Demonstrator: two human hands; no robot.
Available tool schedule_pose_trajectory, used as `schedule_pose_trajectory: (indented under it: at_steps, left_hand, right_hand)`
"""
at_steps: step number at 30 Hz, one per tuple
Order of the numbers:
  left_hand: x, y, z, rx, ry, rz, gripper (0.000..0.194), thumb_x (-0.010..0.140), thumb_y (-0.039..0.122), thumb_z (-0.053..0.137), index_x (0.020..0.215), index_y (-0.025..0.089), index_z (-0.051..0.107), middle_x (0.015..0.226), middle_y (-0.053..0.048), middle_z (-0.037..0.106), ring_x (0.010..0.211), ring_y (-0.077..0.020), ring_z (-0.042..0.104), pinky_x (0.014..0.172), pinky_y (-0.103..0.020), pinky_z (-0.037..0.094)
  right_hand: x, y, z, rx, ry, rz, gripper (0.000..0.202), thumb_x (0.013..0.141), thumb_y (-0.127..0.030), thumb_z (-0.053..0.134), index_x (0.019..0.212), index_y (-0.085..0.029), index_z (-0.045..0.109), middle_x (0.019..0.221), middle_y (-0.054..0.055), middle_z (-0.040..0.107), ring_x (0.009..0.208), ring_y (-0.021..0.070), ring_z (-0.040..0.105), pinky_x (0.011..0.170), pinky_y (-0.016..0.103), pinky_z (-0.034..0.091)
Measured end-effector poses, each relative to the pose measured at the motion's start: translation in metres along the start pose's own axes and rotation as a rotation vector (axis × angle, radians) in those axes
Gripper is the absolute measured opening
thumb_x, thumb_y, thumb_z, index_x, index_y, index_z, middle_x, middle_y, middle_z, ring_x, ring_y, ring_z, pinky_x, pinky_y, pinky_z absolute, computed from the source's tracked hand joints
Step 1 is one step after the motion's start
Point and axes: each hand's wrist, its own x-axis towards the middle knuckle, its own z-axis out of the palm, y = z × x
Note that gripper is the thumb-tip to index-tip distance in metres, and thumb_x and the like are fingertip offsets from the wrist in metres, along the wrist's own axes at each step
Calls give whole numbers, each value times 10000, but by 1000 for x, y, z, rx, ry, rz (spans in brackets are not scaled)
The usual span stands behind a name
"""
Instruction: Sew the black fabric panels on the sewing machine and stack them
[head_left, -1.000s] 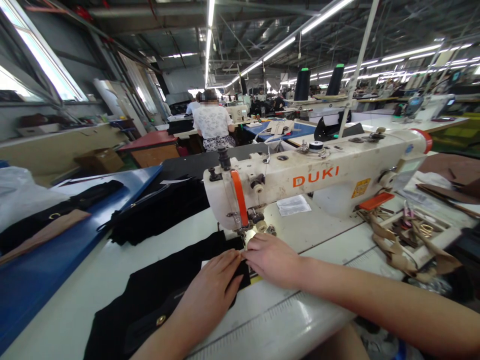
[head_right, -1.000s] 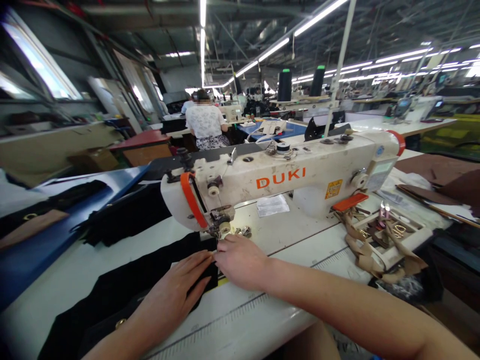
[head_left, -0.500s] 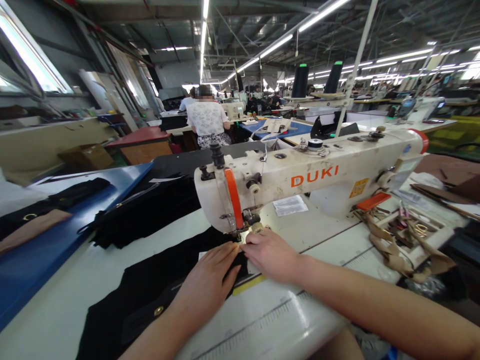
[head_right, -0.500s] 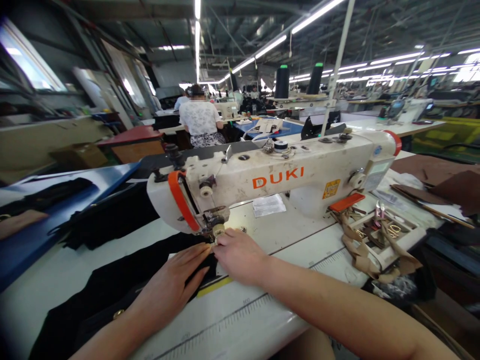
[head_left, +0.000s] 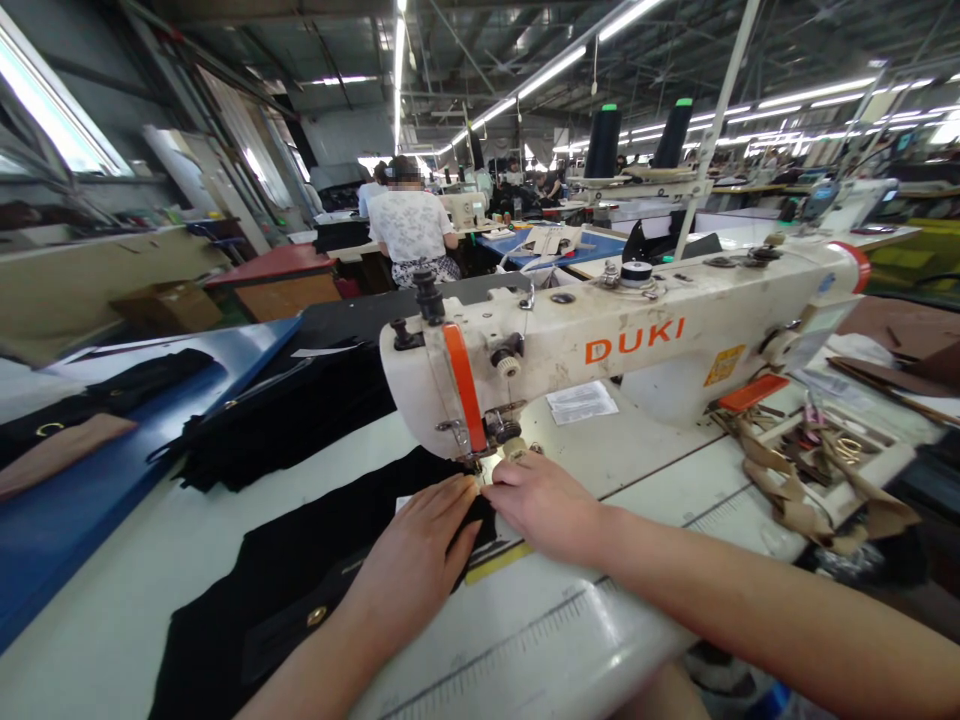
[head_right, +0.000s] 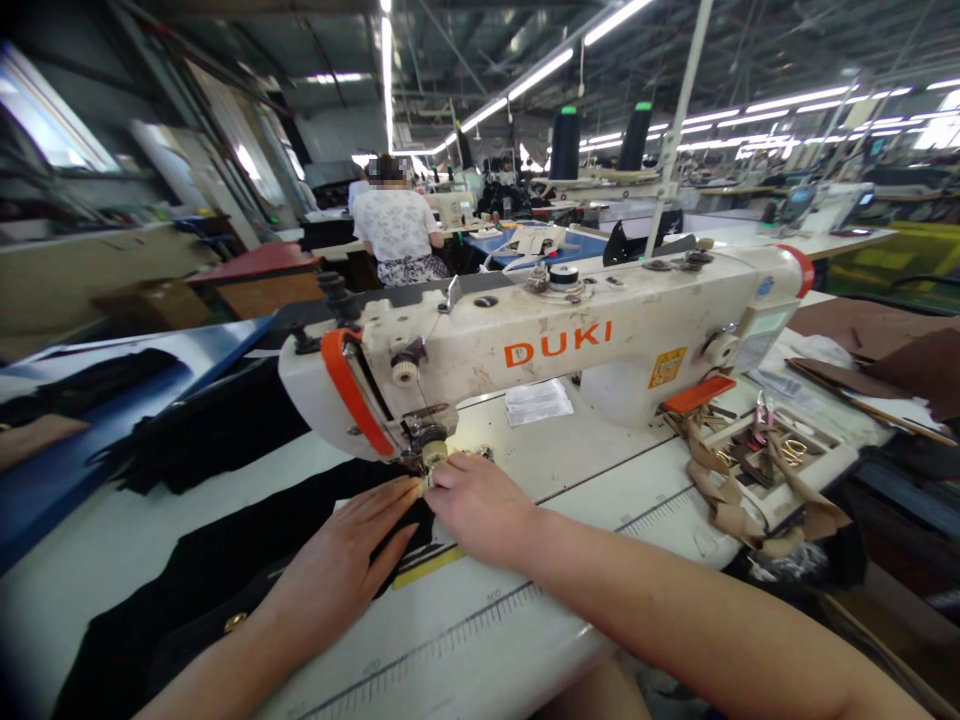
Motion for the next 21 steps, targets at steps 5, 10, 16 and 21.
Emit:
schedule_pose_trajectory:
  at_steps: [5,10,16,21]
  left_hand:
    - [2,1,-2,16,2,19,403,962,335,388,1203,122,629,1227,-131,663,1133,-255,621,981,-440,510]
    - [5,-5,0,39,-13,10,406,953,349,405,1190,116,639,1224,-139,665,1134,-269,621,982,-454,507]
    - [13,-13,3,59,-17,13,445,955,386,402,1196,96,640,1224,-158,662,1138,-287,619,977,-461,510]
    - [10,-17,5,41,-19,3,412,947,353,425,1216,118,632,1240,-152,654,1157,-290,609,989,-482,493]
  right_hand:
    - [0,1,1,8,-10,-5,169,946,-164,508,851,-134,645,835,62,590,806,195,487,755,317,399]
    - [1,1,2,14,-18,5,164,945,-165,507,854,-132,640,860,64,597,808,194,492,755,325,400]
    - [0,2,4,-10,10,21,100,903,-160,565,832,-141,632,839,58,590,829,199,493,753,319,403]
    - [-2,1,3,-2,53,22,182,925,-152,511,791,-149,634,805,56,591,795,193,488,755,313,400]
